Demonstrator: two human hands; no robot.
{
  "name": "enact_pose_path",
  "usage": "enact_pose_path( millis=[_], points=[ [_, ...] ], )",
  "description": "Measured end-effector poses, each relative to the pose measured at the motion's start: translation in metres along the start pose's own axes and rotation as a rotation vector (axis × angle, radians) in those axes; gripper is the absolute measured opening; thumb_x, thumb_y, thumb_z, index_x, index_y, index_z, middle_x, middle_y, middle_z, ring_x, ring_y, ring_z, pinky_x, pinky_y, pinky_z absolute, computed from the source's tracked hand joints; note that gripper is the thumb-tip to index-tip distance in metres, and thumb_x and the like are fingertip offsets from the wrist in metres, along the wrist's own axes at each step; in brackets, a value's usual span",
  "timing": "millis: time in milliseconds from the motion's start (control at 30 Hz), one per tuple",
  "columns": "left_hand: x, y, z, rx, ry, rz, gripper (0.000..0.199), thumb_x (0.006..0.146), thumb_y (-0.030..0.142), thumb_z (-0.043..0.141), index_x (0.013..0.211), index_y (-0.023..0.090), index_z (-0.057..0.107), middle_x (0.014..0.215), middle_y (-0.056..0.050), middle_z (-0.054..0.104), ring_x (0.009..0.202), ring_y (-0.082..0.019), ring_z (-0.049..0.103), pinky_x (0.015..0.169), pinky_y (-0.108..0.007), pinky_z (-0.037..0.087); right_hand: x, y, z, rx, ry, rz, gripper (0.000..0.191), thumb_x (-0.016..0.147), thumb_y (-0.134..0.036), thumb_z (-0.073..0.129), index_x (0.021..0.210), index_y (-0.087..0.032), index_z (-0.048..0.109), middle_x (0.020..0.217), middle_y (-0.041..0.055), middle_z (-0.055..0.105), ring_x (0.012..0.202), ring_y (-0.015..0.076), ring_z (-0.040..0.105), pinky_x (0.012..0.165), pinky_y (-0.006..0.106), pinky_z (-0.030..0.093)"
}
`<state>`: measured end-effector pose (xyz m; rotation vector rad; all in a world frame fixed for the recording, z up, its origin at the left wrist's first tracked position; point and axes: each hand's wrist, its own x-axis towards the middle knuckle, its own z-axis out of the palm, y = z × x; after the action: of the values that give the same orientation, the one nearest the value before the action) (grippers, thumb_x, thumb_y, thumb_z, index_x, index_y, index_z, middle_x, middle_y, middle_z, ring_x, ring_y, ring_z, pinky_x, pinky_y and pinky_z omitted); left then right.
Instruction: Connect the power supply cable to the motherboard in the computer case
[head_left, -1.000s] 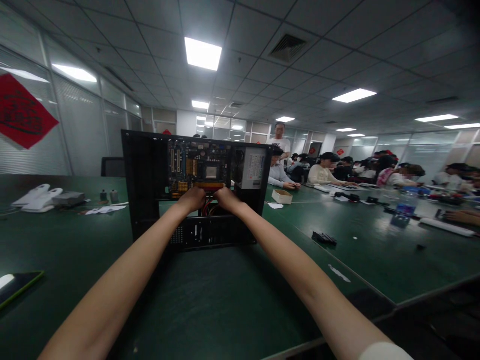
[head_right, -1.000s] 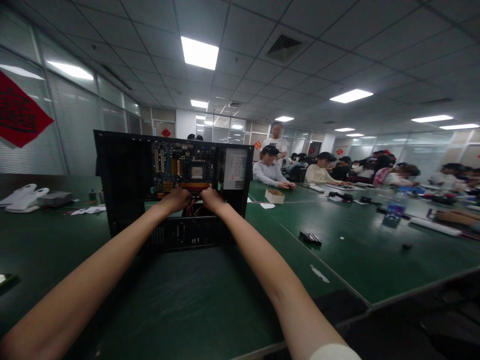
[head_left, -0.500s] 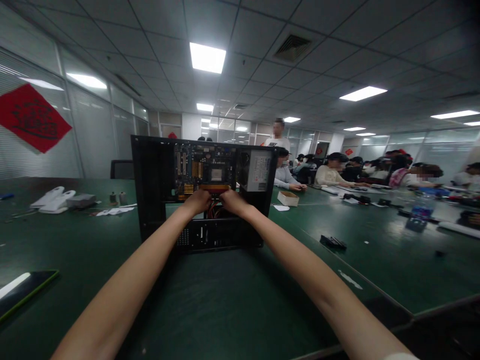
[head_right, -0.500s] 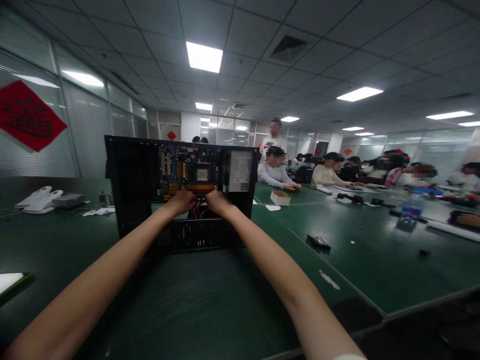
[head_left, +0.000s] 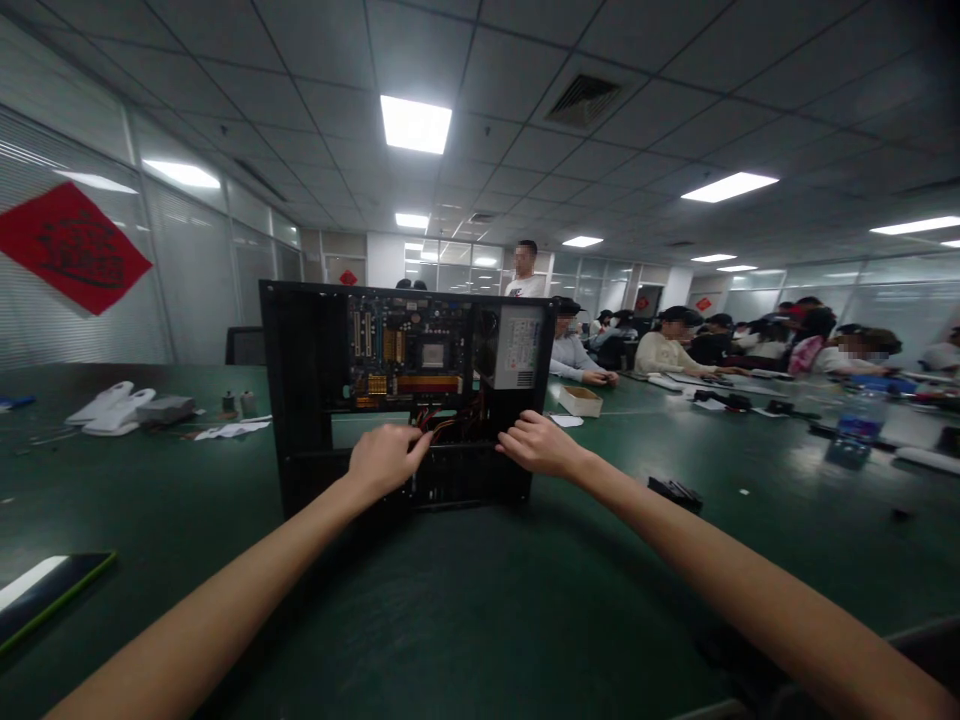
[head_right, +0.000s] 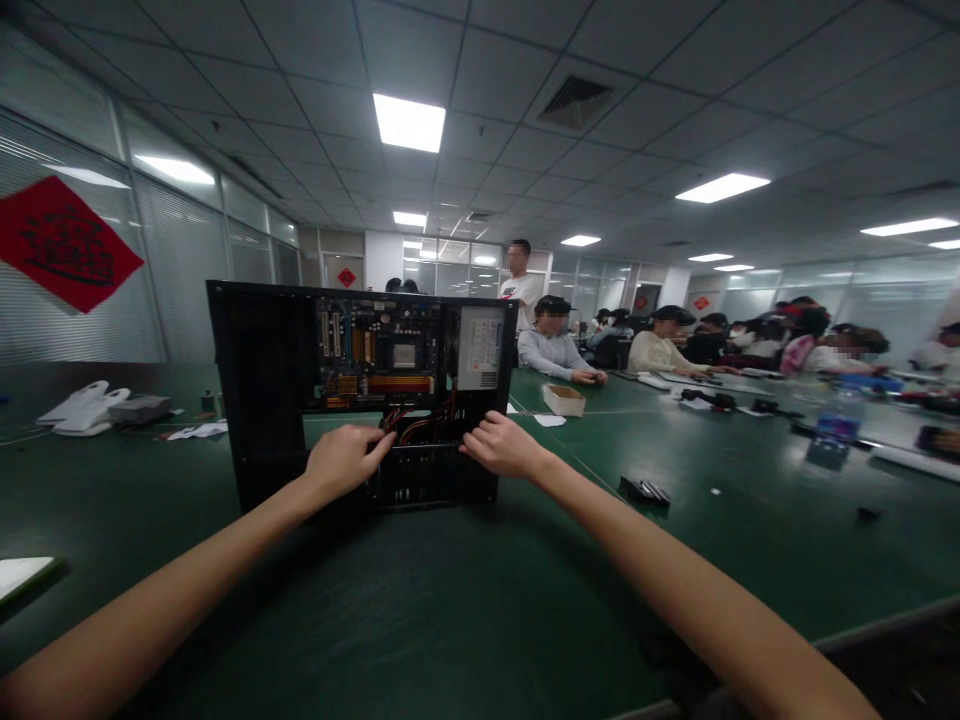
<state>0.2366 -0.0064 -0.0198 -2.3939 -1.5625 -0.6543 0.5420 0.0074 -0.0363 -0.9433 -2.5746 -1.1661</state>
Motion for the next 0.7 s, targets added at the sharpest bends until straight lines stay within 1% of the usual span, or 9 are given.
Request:
enact_pose_path(
  millis=[100, 167, 300, 400, 533, 700],
  points=[
    [0.004, 0.004, 0.007, 0.035, 0.063, -0.130, 0.056, 0.103, 0.056, 0.037, 0.100, 0.026, 0.084, 0.096, -0.012, 0.080, 0.089, -0.030, 0.074, 0.069, -0.032, 0.047, 0.003, -0.006, 0.004, 0.018, 0.051, 0.037, 0.042, 0.111, -0.030, 0.041, 0.084, -0.016, 0.070, 0.072, 0.0066, 0.068, 0.067, 0.0169, 0.053, 0.075, 0.036, 0.030],
    [0.012, 0.001, 0.009, 0.002, 0.097, -0.218, 0.057, 0.102, 0.059, 0.038, 0.107, 0.027, 0.084, 0.098, -0.013, 0.081, 0.092, -0.032, 0.074, 0.071, -0.034, 0.048, 0.009, -0.011, 0.005, 0.023, 0.080, 0.056, 0.040, 0.110, -0.029, 0.044, 0.081, -0.016, 0.069, 0.072, 0.0063, 0.068, 0.067, 0.0165, 0.054, 0.074, 0.035, 0.030],
    [0.029, -0.015, 0.007, -0.078, 0.106, -0.357, 0.061, 0.101, 0.063, 0.035, 0.111, 0.028, 0.084, 0.102, -0.014, 0.080, 0.097, -0.036, 0.074, 0.072, -0.037, 0.048, 0.020, -0.021, 0.004, 0.024, 0.081, 0.093, 0.035, 0.108, -0.028, 0.049, 0.082, -0.015, 0.069, 0.074, 0.0069, 0.071, 0.069, 0.0170, 0.058, 0.075, 0.035, 0.030],
    [0.040, -0.030, 0.007, -0.121, 0.101, -0.447, 0.064, 0.099, 0.065, 0.031, 0.106, 0.028, 0.084, 0.104, -0.014, 0.080, 0.098, -0.037, 0.073, 0.069, -0.037, 0.046, 0.029, -0.031, -0.001, 0.024, 0.063, 0.112, 0.035, 0.108, -0.029, 0.050, 0.082, -0.015, 0.069, 0.076, 0.0076, 0.073, 0.069, 0.0177, 0.062, 0.076, 0.035, 0.031],
    [0.051, -0.051, 0.011, -0.170, 0.121, -0.467, 0.067, 0.098, 0.067, 0.030, 0.093, 0.026, 0.084, 0.095, -0.013, 0.080, 0.093, -0.034, 0.073, 0.065, -0.034, 0.041, 0.044, -0.053, -0.016, 0.007, 0.036, 0.129, 0.036, 0.109, -0.028, 0.049, 0.082, -0.014, 0.069, 0.077, 0.0092, 0.075, 0.070, 0.0184, 0.066, 0.078, 0.035, 0.036],
    [0.059, -0.080, 0.017, -0.230, 0.149, -0.442, 0.064, 0.095, 0.068, 0.035, 0.088, 0.025, 0.082, 0.090, -0.010, 0.079, 0.088, -0.030, 0.071, 0.063, -0.032, 0.037, 0.068, -0.091, -0.045, -0.022, 0.015, 0.132, 0.038, 0.108, -0.025, 0.047, 0.081, -0.012, 0.070, 0.072, 0.0105, 0.074, 0.064, 0.0190, 0.068, 0.080, 0.035, 0.043]
  ],
)
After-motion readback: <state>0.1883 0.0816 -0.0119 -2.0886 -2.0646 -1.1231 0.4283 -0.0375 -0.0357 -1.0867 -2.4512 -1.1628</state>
